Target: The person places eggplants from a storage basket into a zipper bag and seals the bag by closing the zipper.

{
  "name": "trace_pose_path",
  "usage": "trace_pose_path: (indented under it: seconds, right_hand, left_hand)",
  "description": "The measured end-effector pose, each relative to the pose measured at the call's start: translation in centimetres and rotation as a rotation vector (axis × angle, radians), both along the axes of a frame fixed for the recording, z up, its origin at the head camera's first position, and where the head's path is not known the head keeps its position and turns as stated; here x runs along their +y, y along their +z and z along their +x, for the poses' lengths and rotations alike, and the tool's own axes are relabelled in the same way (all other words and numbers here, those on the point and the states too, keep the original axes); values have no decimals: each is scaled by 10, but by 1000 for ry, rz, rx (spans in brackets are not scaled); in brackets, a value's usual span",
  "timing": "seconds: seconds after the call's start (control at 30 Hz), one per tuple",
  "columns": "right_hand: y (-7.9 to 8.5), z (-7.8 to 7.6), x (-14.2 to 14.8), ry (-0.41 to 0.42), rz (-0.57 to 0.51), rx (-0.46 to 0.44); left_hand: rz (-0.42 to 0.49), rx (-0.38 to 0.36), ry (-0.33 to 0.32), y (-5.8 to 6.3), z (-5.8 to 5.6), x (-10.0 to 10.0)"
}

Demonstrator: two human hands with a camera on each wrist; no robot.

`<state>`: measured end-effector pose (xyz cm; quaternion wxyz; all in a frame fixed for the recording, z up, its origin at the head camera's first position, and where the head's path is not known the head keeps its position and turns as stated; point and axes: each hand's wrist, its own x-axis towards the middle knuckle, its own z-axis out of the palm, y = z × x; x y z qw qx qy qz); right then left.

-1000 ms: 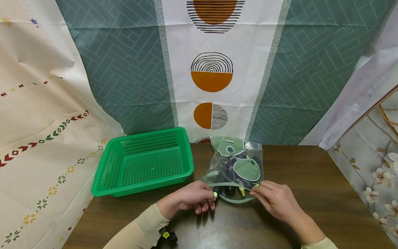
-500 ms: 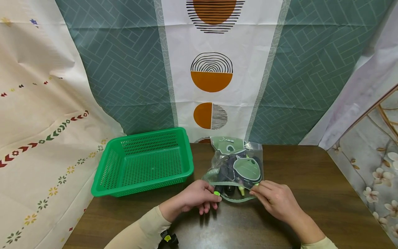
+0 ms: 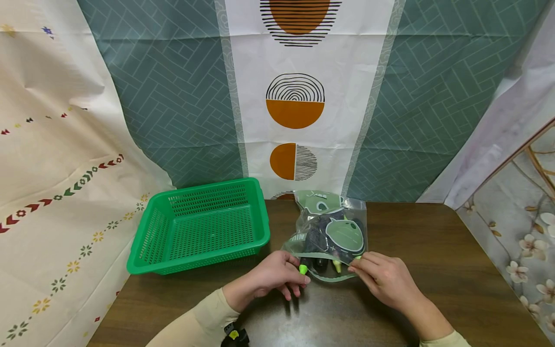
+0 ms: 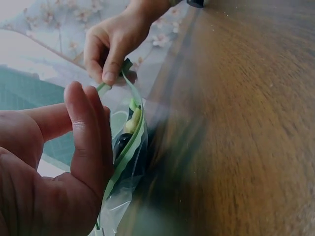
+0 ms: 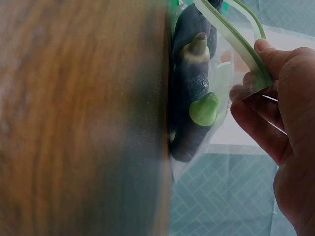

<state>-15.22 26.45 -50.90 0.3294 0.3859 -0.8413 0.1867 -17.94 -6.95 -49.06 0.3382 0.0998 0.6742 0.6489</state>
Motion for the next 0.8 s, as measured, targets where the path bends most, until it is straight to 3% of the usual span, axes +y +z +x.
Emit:
trace_pose_path:
  seconds: [0.53,0.7,0.8]
  right_hand:
    - [-1,0,0,9,-8,0]
    - [-1,1,0,8,-9,-10]
    - [-2,1,0,8,-5,-9]
  left_hand:
    - [-49,26,-53,-7,-3,2]
    - [-16,-9,-50,-9,-4,3]
    - [45,-76,-57,-11,-7,2]
